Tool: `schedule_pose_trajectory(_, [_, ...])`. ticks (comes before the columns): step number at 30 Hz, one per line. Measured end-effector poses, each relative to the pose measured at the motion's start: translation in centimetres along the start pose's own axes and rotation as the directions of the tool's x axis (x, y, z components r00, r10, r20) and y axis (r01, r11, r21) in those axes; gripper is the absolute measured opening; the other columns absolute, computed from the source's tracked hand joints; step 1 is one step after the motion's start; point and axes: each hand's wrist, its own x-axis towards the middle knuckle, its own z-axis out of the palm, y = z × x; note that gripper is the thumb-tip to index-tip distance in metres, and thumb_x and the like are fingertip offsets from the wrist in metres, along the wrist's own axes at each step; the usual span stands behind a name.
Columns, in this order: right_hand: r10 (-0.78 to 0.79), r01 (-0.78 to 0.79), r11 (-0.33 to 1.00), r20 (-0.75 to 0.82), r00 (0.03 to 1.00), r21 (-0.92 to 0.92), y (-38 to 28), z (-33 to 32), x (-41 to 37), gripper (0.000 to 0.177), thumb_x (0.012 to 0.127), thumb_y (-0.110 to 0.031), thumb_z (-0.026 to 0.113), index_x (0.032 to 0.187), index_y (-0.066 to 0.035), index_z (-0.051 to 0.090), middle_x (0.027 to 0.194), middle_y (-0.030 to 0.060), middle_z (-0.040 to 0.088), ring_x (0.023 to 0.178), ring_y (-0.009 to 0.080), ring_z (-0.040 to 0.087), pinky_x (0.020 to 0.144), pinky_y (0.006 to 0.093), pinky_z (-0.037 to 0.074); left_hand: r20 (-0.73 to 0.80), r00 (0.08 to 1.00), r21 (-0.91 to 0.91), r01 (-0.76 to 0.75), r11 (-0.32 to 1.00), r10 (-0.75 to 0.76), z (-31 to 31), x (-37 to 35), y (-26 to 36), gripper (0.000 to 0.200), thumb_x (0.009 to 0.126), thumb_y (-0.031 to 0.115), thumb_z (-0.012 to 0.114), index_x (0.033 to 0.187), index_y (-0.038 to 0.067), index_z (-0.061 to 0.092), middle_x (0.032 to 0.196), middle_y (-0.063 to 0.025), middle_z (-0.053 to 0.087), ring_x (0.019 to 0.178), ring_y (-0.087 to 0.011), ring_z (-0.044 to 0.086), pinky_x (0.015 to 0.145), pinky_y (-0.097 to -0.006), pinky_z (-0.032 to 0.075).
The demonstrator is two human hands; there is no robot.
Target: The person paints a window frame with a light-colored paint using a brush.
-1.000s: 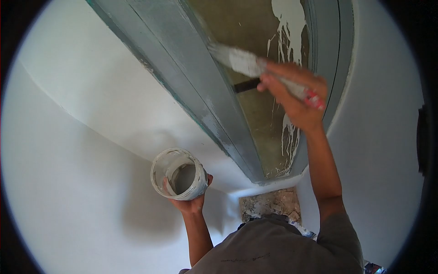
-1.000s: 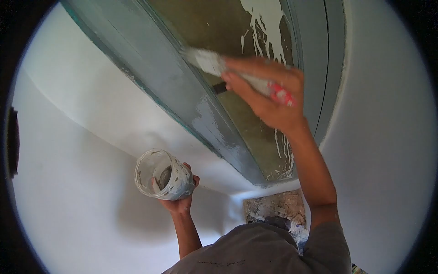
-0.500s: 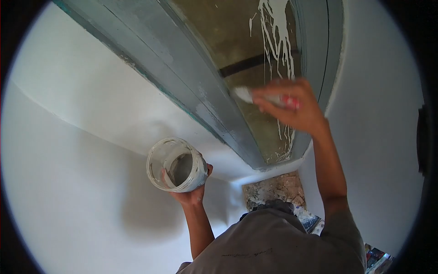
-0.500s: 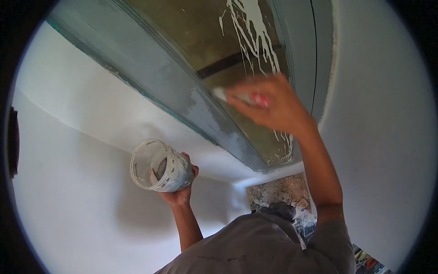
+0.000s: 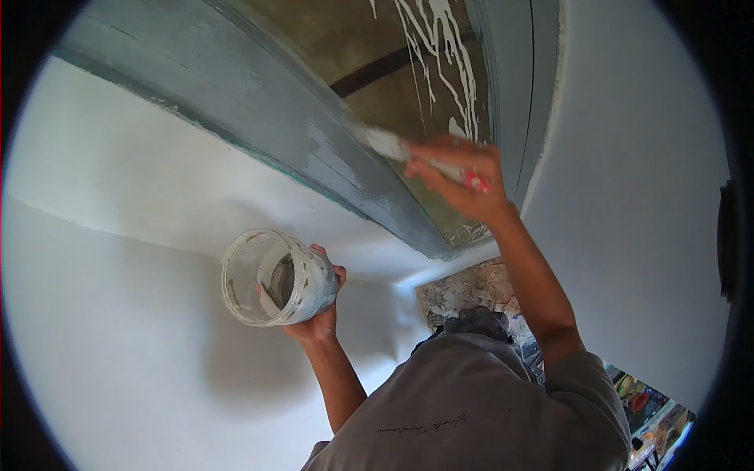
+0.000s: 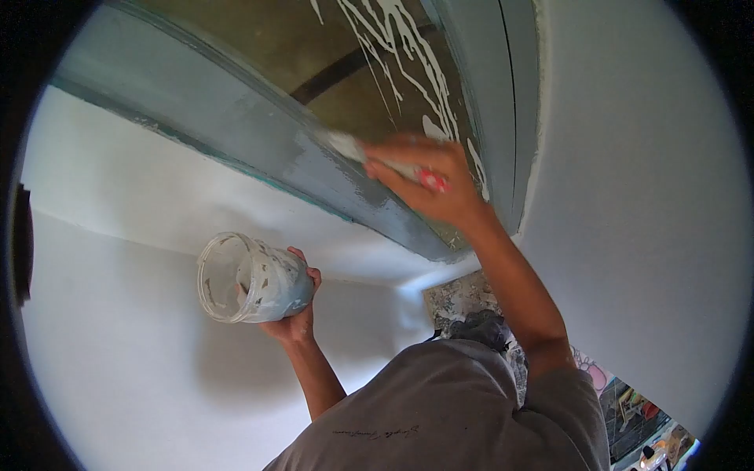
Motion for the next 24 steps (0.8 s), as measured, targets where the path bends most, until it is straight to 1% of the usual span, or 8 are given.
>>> schedule_pose_trajectory(4, [0.301, -0.292, 0.952, 0.113, 0.947, -0.09, 2.3, -1.1, -6.9, 0.022, 0.085, -0.006, 0.078, 0.107, -0.006, 0.078, 0.087, 0.013, 0.075, 0.07, 0.0209, 0.07, 0.066, 0.0305, 0.055, 0.004, 1.0, 0.015, 0.009, 1.0, -0.009, 0.0, -0.2, 0.3, 0.071, 0.087, 0.059, 0.065, 0.142, 0.017, 0.049, 0.136, -0.0097, 0.056, 0.128, -0.039, 0.046, 0.089, -0.0608, 0.042])
schedule_pose_trajectory(7, [0.317, -0.263, 0.937, 0.251, 0.914, -0.228, 3.6, -2.1, -8.5, 0.02, 0.087, -0.006, 0.076, 0.106, -0.007, 0.078, 0.088, 0.0112, 0.075, 0.072, 0.0156, 0.069, 0.065, 0.0295, 0.053, 0.011, 1.0, 0.011, 0.025, 1.0, -0.025, -0.2, -0.1, 0.3, 0.07, 0.088, 0.058, 0.065, 0.142, 0.017, 0.049, 0.136, -0.0097, 0.056, 0.128, -0.0388, 0.046, 0.089, -0.0605, 0.042])
schedule_pose_trajectory(10, [0.334, -0.254, 0.924, 0.282, 0.899, -0.285, 3.4, -1.9, -5.8, 0.017, 0.087, -0.007, 0.076, 0.103, -0.008, 0.078, 0.087, 0.0106, 0.075, 0.07, 0.0152, 0.068, 0.062, 0.0287, 0.051, 0.024, 0.999, 0.02, 0.04, 0.999, -0.04, -0.5, 0.1, 0.4, 0.07, 0.089, 0.057, 0.065, 0.143, 0.016, 0.049, 0.137, -0.0098, 0.056, 0.129, -0.0384, 0.045, 0.09, -0.0606, 0.042])
schedule_pose_trajectory(12, [0.229, -0.155, 0.955, 0.297, 0.927, -0.254, 1.6, -1.6, -1.4, 0.018, 0.087, -0.006, 0.075, 0.104, -0.009, 0.079, 0.085, 0.0101, 0.075, 0.066, 0.0145, 0.065, 0.058, 0.0296, 0.049, 0.03, 0.998, 0.004, 0.046, 0.999, -0.046, -0.6, -0.1, 0.4, 0.07, 0.089, 0.057, 0.065, 0.143, 0.016, 0.049, 0.137, -0.0098, 0.056, 0.13, -0.0383, 0.045, 0.091, -0.0611, 0.041])
schedule_pose_trajectory(16, [-0.06, 0.076, 0.992, 0.147, 0.987, -0.1, -1.7, -1.3, 4.5, 0.019, 0.087, -0.004, 0.075, 0.105, -0.005, 0.078, 0.088, 0.0113, 0.075, 0.07, 0.0141, 0.07, 0.06, 0.0275, 0.054, 0.053, 0.998, -0.057, 0.049, 0.997, -0.046, -0.7, -0.1, 0.6, 0.069, 0.089, 0.057, 0.064, 0.143, 0.017, 0.05, 0.138, -0.0098, 0.056, 0.131, -0.0381, 0.044, 0.093, -0.0623, 0.039])
schedule_pose_trajectory(20, [-0.248, 0.245, 0.969, -0.105, 0.963, -0.044, -4.1, -0.9, 7.0, 0.022, 0.087, 0.0, 0.074, 0.11, -0.001, 0.076, 0.092, 0.0126, 0.076, 0.076, 0.0168, 0.074, 0.063, 0.0257, 0.057, 0.08, 0.996, -0.031, 0.047, 0.998, -0.045, -1.1, -0.3, 0.9, 0.063, 0.091, 0.056, 0.064, 0.143, 0.021, 0.051, 0.138, -0.0089, 0.051, 0.136, -0.0374, 0.036, 0.099, -0.0601, 0.035])
schedule_pose_trajectory(23, [-0.149, 0.15, 0.989, -0.117, 0.982, -0.004, -1.6, 0.5, 4.2, 0.026, 0.088, 0.003, 0.073, 0.114, -0.001, 0.075, 0.093, 0.0128, 0.076, 0.076, 0.0164, 0.073, 0.062, 0.0251, 0.056, 0.08, 0.996, -0.02, 0.047, 0.999, -0.045, -1.4, -0.3, 1.1, 0.063, 0.092, 0.056, 0.063, 0.143, 0.021, 0.051, 0.139, -0.0089, 0.05, 0.137, -0.0372, 0.035, 0.098, -0.0606, 0.035])
schedule_pose_trajectory(24, [-0.034, 0.033, 0.999, -0.112, 0.993, -0.013, -0.6, 1.1, 2.5, 0.025, 0.086, -0.003, 0.077, 0.11, -0.004, 0.076, 0.092, 0.0123, 0.076, 0.076, 0.0182, 0.073, 0.065, 0.0271, 0.056, 0.073, 0.996, -0.024, 0.047, 0.999, -0.045, -1.4, -0.3, 1.0, 0.063, 0.092, 0.056, 0.063, 0.143, 0.021, 0.051, 0.139, -0.0089, 0.05, 0.137, -0.0371, 0.035, 0.098, -0.0607, 0.035])
